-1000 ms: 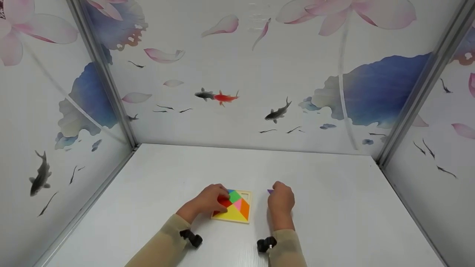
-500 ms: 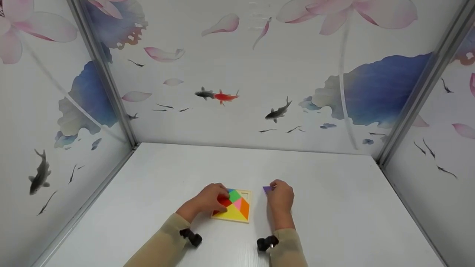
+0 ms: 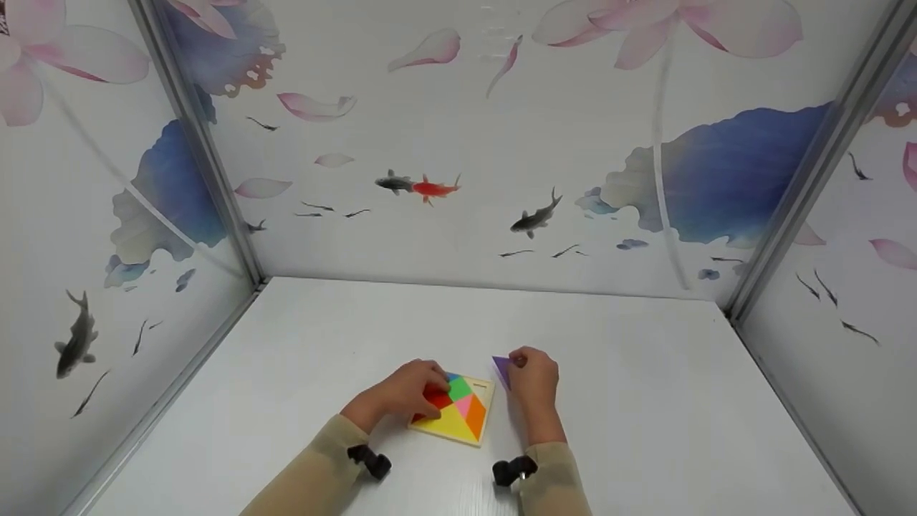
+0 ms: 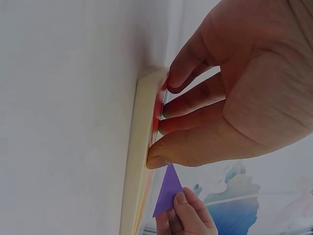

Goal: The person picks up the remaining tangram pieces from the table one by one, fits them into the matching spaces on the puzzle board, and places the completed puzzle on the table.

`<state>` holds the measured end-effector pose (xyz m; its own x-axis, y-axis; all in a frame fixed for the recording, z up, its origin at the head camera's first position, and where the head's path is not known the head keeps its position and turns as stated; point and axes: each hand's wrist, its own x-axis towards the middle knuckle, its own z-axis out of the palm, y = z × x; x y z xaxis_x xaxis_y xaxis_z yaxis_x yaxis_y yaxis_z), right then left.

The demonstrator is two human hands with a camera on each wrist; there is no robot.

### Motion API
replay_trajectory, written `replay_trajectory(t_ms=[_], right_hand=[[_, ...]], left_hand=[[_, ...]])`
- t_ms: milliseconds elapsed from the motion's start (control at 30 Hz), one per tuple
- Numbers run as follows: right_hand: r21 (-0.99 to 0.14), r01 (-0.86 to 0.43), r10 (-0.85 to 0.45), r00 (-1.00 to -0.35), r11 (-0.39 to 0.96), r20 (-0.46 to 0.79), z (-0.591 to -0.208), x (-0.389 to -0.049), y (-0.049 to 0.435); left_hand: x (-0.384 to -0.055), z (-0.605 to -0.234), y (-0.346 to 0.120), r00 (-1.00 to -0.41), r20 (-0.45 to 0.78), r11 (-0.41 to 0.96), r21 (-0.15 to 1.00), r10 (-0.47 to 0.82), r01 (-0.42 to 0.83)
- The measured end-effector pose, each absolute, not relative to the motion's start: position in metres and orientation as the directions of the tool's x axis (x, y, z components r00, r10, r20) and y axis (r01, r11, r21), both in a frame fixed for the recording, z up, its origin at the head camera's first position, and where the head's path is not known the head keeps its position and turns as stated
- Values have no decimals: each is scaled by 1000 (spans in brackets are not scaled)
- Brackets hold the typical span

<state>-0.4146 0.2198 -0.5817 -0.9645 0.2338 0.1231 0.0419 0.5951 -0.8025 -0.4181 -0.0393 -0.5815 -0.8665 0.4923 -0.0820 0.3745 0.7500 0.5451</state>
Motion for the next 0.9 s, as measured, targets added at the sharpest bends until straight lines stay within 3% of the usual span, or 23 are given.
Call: replay_trajectory(t_ms=[533,900], right_hand=[[-869,34,103,-994,494,19,-583,-415,209],[-852,22,68,-998,523,15,-588,-415,204]], left_hand=[[-417,-579,-39,-865,-94,753,544,493,370],[-419,-582,-40,-854,-73,748,526,515,406]])
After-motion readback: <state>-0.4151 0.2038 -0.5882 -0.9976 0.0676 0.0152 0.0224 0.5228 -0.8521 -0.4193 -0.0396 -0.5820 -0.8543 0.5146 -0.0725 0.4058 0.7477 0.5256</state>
